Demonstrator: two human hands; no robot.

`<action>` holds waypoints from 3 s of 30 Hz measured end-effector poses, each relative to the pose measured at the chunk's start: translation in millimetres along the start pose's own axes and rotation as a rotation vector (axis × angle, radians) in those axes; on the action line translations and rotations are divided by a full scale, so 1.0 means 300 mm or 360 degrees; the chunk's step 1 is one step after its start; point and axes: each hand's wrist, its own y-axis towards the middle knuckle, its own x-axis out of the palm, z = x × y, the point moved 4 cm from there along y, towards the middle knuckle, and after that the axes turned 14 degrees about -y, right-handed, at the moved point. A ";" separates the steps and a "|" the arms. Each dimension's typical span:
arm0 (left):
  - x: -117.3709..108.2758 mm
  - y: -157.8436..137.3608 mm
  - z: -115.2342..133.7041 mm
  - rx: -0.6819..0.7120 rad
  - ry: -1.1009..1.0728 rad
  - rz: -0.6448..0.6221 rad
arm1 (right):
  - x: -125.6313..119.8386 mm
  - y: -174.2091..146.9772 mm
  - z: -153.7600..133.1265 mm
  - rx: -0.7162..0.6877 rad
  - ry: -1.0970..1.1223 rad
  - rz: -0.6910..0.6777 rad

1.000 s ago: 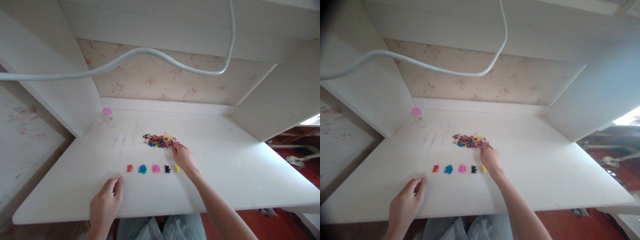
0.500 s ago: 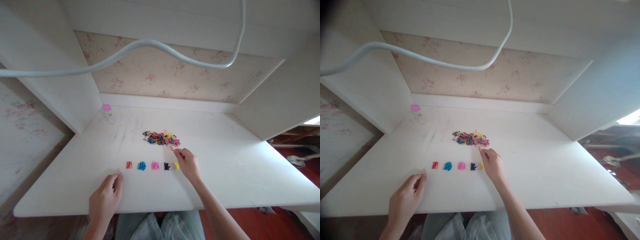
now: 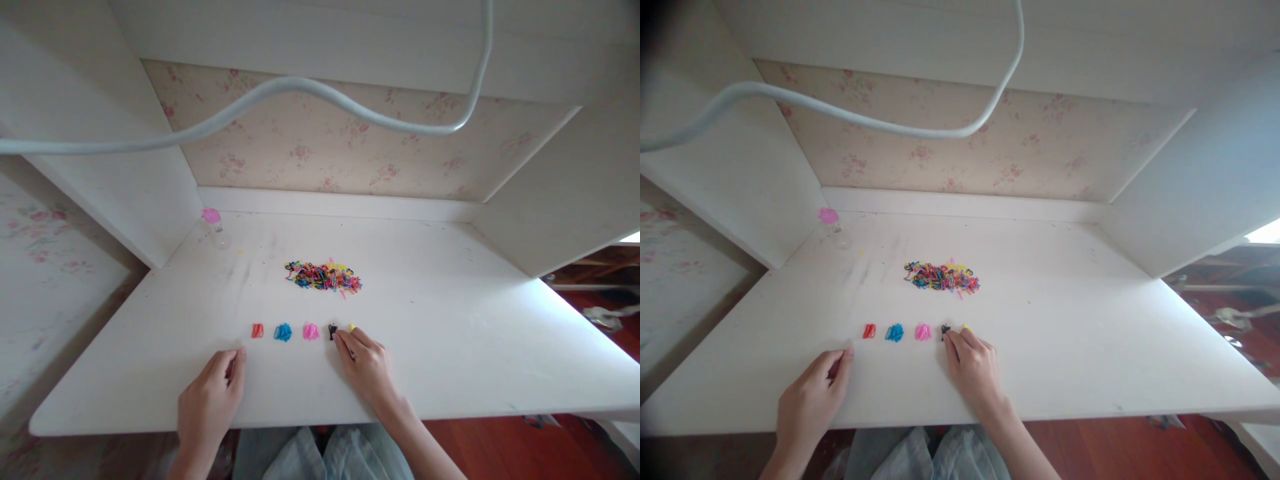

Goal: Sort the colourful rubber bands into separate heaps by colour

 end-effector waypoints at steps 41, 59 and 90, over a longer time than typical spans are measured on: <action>0.279 0.496 0.289 0.0298 -0.0211 -0.0705 | -0.024 -0.018 0.215 0.0685 0.0712 -0.0068; 0.247 0.505 0.311 0.0339 -0.0164 -0.0680 | -0.029 -0.017 0.211 0.0671 0.0667 -0.0079; 0.075 0.233 0.501 0.0578 -0.0216 -0.0666 | -0.025 -0.024 0.204 0.0624 0.0644 -0.0138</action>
